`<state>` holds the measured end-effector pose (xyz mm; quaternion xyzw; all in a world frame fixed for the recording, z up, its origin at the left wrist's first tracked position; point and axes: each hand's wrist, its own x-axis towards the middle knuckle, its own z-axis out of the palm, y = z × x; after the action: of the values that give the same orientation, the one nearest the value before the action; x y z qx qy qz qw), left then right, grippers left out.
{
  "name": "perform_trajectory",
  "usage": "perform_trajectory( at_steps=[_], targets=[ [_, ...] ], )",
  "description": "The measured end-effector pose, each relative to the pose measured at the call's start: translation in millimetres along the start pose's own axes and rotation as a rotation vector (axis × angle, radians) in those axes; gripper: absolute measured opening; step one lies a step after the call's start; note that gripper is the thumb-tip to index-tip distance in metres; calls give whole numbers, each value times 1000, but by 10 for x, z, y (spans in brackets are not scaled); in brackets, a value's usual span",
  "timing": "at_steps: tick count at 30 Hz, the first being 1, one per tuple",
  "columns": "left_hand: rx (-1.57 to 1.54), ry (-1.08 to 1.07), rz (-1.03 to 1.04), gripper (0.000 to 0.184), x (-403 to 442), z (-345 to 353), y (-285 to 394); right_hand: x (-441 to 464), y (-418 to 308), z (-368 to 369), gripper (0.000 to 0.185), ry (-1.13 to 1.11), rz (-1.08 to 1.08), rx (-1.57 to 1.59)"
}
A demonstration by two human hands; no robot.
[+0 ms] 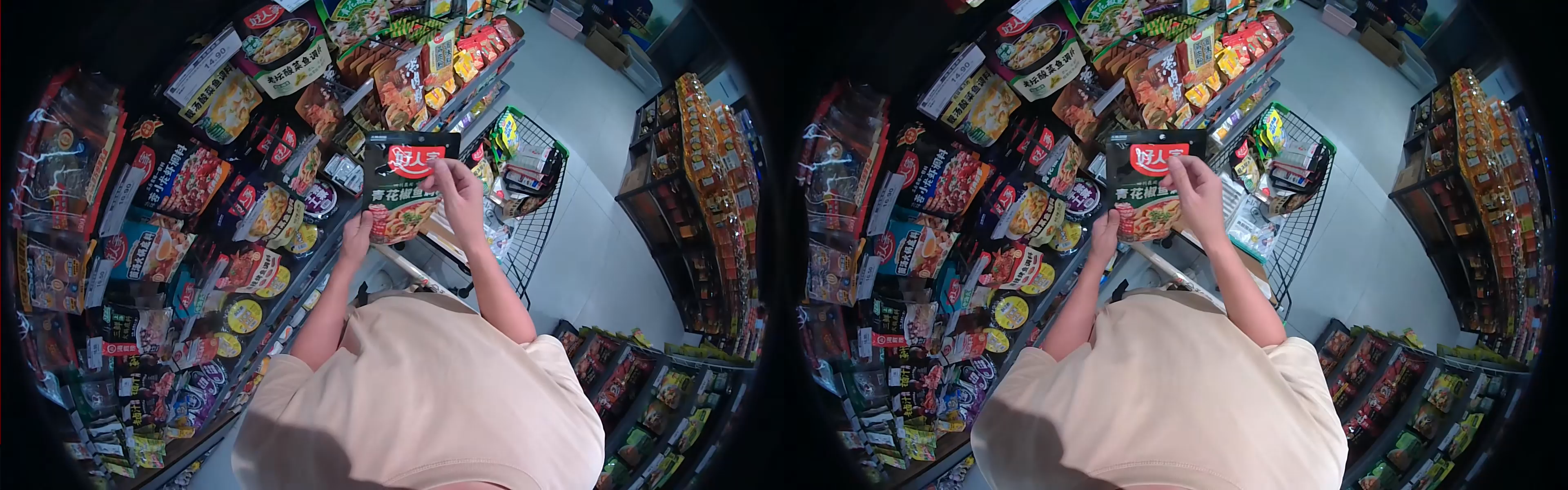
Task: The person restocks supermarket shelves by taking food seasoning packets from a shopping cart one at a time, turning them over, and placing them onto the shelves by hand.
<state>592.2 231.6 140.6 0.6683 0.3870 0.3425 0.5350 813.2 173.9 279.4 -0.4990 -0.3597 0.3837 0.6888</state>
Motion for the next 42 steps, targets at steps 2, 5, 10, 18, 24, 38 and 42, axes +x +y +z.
perform_trajectory(
  at_steps=[2,5,10,18,24,38,42],
  targets=[
    [-64,69,-54,56,-95,-195,57,35,180,-77,26,86,-35,-66],
    [-130,96,-112,56,-242,-485,-28,46,506,-153,30,99,-16,-113],
    [-193,46,-215,54,-446,-849,-26,18,977,55,47,-23,157,-140],
    [-380,42,-512,49,-702,-1197,-363,-144,1464,262,18,-226,456,-78],
    [-477,143,-500,51,-917,-1269,-622,-144,1725,404,26,-310,582,-84],
    [-104,325,-310,55,-764,-1552,-892,361,2012,1033,58,-387,673,-71],
    [48,296,-255,56,-614,-1625,-760,590,2101,1153,51,-415,729,-62]
  ],
)
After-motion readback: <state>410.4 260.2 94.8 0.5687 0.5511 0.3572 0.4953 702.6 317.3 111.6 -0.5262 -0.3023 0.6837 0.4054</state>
